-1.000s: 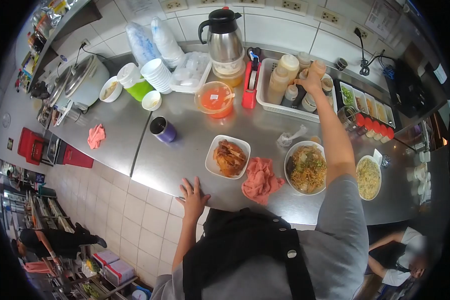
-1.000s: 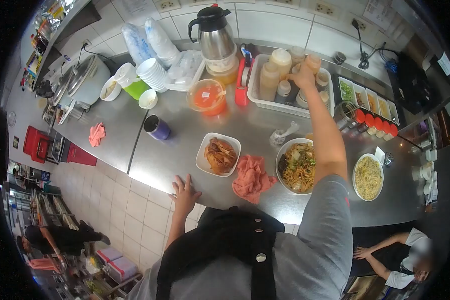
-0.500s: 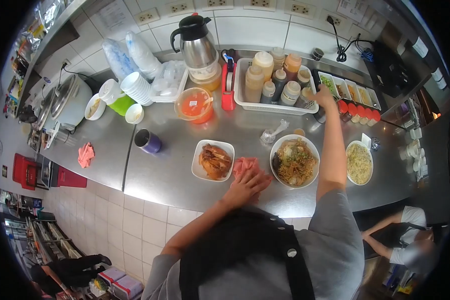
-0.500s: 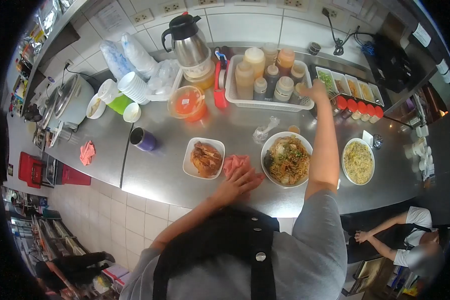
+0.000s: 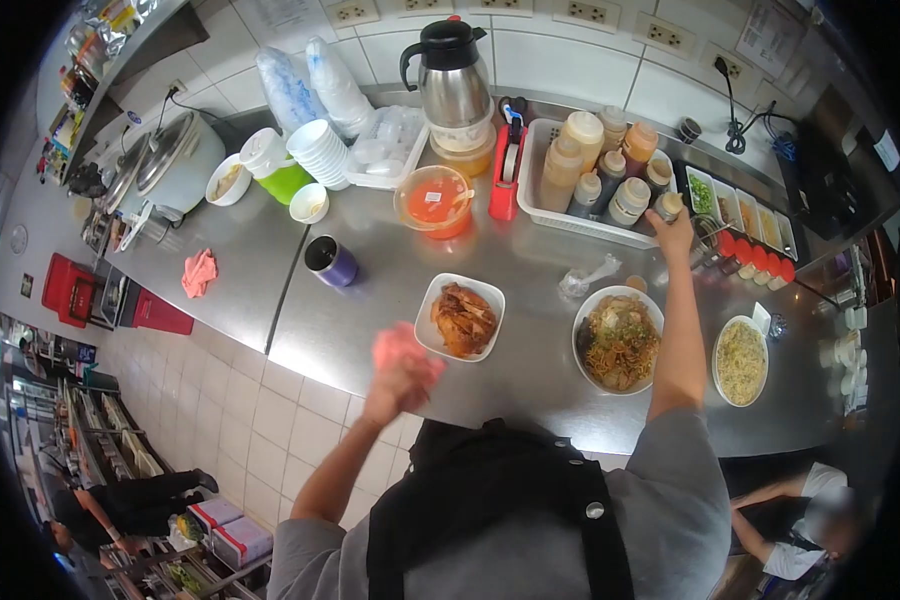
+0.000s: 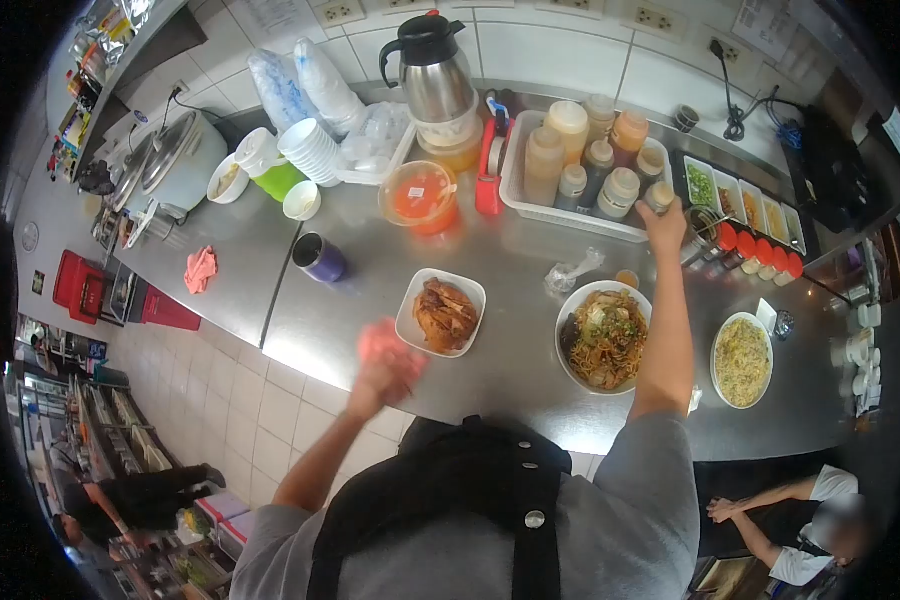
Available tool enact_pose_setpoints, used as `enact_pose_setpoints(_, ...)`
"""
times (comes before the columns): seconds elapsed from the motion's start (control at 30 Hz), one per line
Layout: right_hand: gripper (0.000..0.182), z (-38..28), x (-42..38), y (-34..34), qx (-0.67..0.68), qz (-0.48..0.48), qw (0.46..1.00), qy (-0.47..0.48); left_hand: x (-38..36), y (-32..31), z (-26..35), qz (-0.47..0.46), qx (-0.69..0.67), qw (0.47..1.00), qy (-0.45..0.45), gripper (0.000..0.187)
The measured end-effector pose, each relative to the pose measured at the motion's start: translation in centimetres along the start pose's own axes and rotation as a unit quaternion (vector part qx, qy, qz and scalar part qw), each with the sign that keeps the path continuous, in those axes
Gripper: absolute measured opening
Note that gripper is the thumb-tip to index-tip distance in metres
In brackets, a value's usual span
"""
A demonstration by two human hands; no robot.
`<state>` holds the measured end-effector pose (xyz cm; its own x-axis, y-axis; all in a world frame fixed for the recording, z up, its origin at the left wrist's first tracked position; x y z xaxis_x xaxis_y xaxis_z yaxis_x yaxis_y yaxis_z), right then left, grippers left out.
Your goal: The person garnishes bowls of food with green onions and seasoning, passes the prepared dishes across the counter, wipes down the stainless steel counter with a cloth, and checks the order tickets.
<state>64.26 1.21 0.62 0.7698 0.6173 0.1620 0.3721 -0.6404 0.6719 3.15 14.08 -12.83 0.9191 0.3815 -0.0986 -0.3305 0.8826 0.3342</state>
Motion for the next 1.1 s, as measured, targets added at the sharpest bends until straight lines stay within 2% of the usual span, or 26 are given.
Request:
enact_pose_setpoints(0.03,0.060,-0.4,-0.8,0.8,0.026,0.053,0.998,-0.007,0.6,2.2,-1.1,0.058,-0.087,0.992,0.075,0.040)
enact_pose_setpoints(0.07,0.062,-1.1,-1.5,1.4,0.053,0.091,0.994,0.023,1.5,4.6,0.9,0.122,0.048,0.990,0.055,0.037)
enact_pose_setpoints(0.1,0.062,-2.0,-2.0,1.7,0.053,0.089,0.994,0.025,2.3,6.8,2.9,0.198,0.184,0.961,0.054,0.034)
enact_pose_setpoints(0.13,0.063,-4.1,-3.3,3.1,0.014,0.159,0.986,0.055,3.4,8.2,4.9,0.234,0.350,0.907,0.014,0.031)
enact_pose_setpoints(0.17,0.064,-6.5,-4.9,4.5,-0.025,0.228,0.969,0.086,5.2,9.3,4.6,0.241,0.381,0.893,0.011,0.031)
enact_pose_setpoints(0.23,0.061,-10.9,-7.2,5.8,-0.037,0.251,0.962,0.104,8.2,10.0,4.1,0.249,0.409,0.878,0.005,0.032)
enact_pose_setpoints(0.3,0.059,-14.4,-8.7,6.2,-0.004,0.208,0.960,0.190,10.6,9.7,4.4,0.226,0.376,0.898,-0.019,0.029)
enact_pose_setpoints(0.43,0.057,-19.2,-11.3,4.6,0.009,0.062,0.962,0.266,11.8,10.4,3.0,0.187,0.309,0.932,-0.030,0.021)
enact_pose_setpoints(0.47,0.057,-20.2,-11.9,4.0,0.019,0.024,0.963,0.268,11.8,10.9,1.7,0.177,0.162,0.971,-0.022,0.018)
enact_pose_setpoints(0.5,0.056,-21.1,-12.6,3.4,0.029,-0.015,0.962,0.270,12.0,11.1,0.4,0.163,0.011,0.987,-0.014,0.015)
enact_pose_setpoints(0.53,0.056,-21.4,-13.2,2.9,0.035,-0.037,0.964,0.260,11.9,11.0,0.9,0.160,0.013,0.987,-0.016,0.015)
enact_pose_setpoints(0.6,0.057,-21.4,-13.8,2.0,0.039,-0.064,0.962,0.261,10.9,10.5,3.4,0.137,0.117,0.984,0.001,0.014)
enact_pose_setpoints(0.63,0.057,-21.5,-14.0,1.3,0.042,-0.091,0.959,0.265,10.4,10.1,5.0,0.139,0.118,0.983,0.003,0.014)
enact_pose_setpoints(0.7,0.057,-21.9,-14.5,0.7,0.059,-0.109,0.960,0.252,10.0,9.4,6.5,0.164,0.072,0.980,0.081,0.014)
enact_pose_setpoints(0.83,0.057,-22.3,-15.2,-0.3,0.036,-0.130,0.954,0.267,10.5,8.1,6.1,0.157,0.076,0.985,0.020,0.012)
enact_pose_setpoints(0.9,0.057,-22.3,-15.7,-1.0,0.037,-0.136,0.948,0.285,10.8,7.8,6.9,0.177,0.212,0.960,0.040,0.004)
enact_pose_setpoints(0.97,0.057,-22.8,-16.4,-2.0,0.010,-0.175,0.936,0.305,11.5,7.5,8.2,0.188,0.258,0.947,0.026,0.004)
enact_pose_setpoints(1.0,0.057,-22.8,-16.7,-2.6,0.002,-0.229,0.931,0.283,11.7,7.5,9.2,0.198,0.304,0.932,0.010,0.005)
enact_pose_setpoints(1.03,0.057,-22.9,-17.1,-2.9,0.000,-0.228,0.932,0.283,12.2,7.6,8.5,0.198,0.304,0.932,0.008,0.005)
enact_pose_setpoints(1.1,0.058,-23.1,-18.4,-4.9,-0.136,-0.258,0.896,0.334,12.7,8.2,6.2,0.229,0.275,0.933,0.025,0.009)
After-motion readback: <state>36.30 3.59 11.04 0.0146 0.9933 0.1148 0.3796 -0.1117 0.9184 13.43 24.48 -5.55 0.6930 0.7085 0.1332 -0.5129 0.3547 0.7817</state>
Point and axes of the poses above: each hand's wrist, its own x-axis towards the middle knuckle, its own y-axis out of the back of the hand, z = x × y, the point moved 7 cm from there along x, towards the middle knuckle, and after that the axes turned 15 degrees about -z, right-handed, at the moved point
